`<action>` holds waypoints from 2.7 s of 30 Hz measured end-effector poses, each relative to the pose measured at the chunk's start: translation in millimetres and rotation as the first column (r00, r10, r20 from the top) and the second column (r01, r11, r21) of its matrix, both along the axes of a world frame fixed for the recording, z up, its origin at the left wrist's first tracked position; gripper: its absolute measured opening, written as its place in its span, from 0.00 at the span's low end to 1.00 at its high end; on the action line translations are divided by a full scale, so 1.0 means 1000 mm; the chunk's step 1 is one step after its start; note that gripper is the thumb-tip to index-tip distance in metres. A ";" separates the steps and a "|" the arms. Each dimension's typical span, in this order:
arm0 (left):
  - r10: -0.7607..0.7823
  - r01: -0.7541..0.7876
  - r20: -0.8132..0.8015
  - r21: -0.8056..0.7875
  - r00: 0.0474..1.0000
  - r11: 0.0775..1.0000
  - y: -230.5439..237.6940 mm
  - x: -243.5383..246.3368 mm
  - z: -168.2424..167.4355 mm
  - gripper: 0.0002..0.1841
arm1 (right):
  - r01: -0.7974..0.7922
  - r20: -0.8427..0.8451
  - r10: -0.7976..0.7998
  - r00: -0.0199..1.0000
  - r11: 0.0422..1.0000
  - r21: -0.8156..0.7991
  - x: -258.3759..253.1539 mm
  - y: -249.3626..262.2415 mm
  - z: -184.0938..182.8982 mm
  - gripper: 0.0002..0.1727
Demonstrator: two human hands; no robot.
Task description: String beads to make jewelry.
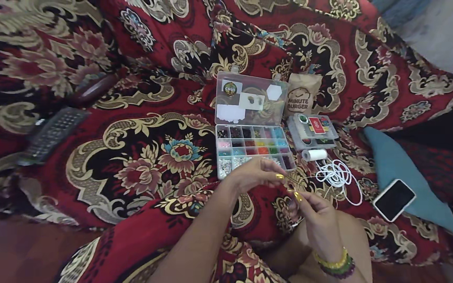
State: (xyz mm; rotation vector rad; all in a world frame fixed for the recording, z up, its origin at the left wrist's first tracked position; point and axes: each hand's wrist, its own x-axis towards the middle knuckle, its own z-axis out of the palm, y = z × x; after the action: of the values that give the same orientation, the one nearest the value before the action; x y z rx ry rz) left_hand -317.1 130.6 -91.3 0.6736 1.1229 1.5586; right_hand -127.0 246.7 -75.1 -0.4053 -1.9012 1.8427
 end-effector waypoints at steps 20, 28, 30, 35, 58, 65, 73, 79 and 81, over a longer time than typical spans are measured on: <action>-0.163 0.159 0.085 0.046 0.983 0.986 0.008 0.010 -0.005 0.09 | -0.038 0.009 0.038 0.999 0.994 0.107 0.003 -0.008 0.000 0.07; -0.174 0.166 0.100 0.084 0.980 0.983 0.009 0.009 -0.007 0.09 | -0.061 0.005 0.061 0.998 0.992 0.106 0.002 -0.009 0.003 0.07; -0.178 0.171 0.100 0.079 0.979 0.982 0.009 0.009 -0.007 0.10 | -0.076 0.000 0.076 0.997 0.992 0.103 0.002 -0.009 0.002 0.06; -0.181 0.174 0.096 0.077 0.979 0.982 0.009 0.009 -0.008 0.10 | -0.096 -0.001 0.097 0.995 0.989 0.110 0.001 -0.009 0.003 0.07; -0.185 0.181 0.042 0.094 0.982 0.979 0.010 0.008 -0.011 0.10 | -0.115 0.032 0.112 0.993 0.985 0.126 0.000 -0.008 0.001 0.08; -0.190 0.187 0.030 0.085 0.981 0.979 0.010 0.008 -0.010 0.10 | -0.109 0.038 0.105 0.994 0.987 0.120 0.001 -0.009 0.001 0.08; -0.191 0.193 -0.034 0.068 0.981 0.979 0.009 0.008 -0.010 0.09 | -0.106 0.061 0.100 0.993 0.988 0.108 0.001 -0.009 0.001 0.08; -0.210 0.214 -0.068 0.067 0.975 0.975 0.010 0.007 -0.010 0.09 | -0.118 0.066 0.112 0.991 0.990 0.082 0.001 -0.007 -0.001 0.08; -0.210 0.215 -0.076 0.065 0.975 0.974 0.009 0.007 -0.009 0.09 | -0.113 0.073 0.107 0.992 0.991 0.079 0.001 -0.008 -0.002 0.08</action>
State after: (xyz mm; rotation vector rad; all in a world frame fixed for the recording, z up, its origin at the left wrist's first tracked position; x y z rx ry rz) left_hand -309.9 140.1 -100.8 0.8737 1.0120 1.4074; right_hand -126.2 239.2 -76.6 -0.3468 -2.0763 1.8330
